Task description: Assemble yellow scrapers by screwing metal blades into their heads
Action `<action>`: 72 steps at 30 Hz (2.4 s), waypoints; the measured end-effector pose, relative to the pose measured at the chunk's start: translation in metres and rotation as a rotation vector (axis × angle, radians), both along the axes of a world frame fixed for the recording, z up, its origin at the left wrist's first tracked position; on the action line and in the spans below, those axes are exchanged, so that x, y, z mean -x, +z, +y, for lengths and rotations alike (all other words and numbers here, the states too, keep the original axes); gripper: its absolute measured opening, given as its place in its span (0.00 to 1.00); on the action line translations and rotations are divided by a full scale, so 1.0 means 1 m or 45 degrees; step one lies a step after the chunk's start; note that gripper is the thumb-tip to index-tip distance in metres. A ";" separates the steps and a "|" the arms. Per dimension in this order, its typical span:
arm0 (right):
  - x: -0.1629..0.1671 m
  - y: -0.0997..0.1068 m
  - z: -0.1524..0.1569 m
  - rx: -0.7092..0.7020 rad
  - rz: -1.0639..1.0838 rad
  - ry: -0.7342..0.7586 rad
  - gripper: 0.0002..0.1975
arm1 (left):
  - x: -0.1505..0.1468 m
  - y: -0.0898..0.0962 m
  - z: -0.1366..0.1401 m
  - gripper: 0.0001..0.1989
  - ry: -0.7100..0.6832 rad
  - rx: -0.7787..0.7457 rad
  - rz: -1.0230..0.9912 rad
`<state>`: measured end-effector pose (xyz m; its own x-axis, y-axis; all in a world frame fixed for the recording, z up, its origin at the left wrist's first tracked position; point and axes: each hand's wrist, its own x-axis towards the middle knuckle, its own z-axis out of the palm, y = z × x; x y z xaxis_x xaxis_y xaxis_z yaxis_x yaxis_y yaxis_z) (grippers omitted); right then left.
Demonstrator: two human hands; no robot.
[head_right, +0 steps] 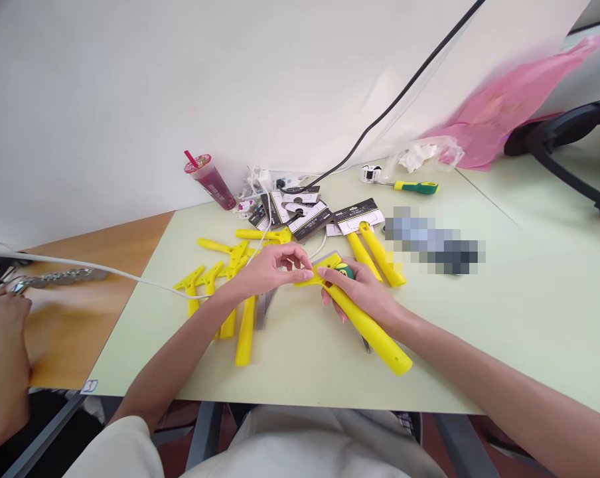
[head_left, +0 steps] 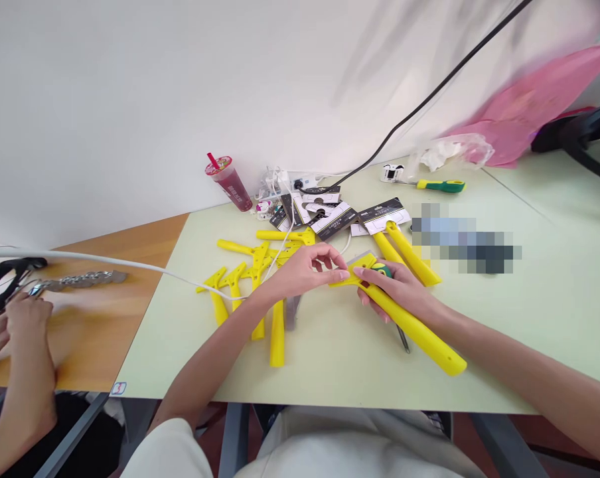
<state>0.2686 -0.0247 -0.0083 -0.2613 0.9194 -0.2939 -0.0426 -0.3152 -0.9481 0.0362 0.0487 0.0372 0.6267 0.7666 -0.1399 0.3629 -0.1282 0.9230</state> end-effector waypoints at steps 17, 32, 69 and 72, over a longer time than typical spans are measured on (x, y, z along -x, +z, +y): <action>-0.004 0.000 0.005 0.026 0.093 -0.177 0.24 | 0.001 -0.022 -0.014 0.14 0.408 -0.302 -0.255; -0.014 0.012 0.018 0.023 0.223 -0.424 0.18 | -0.026 -0.079 -0.134 0.36 -0.783 -1.193 0.608; -0.006 0.007 0.014 0.045 0.068 -0.035 0.27 | 0.003 -0.016 -0.085 0.13 0.100 -0.565 -0.012; -0.003 0.010 0.012 0.066 0.055 -0.009 0.26 | 0.006 -0.001 -0.062 0.11 0.224 -0.677 -0.041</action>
<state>0.2713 -0.0129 0.0020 -0.2681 0.9053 -0.3295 -0.0856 -0.3631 -0.9278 0.0303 -0.0134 0.0364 0.4807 0.8197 0.3116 0.3938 -0.5193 0.7584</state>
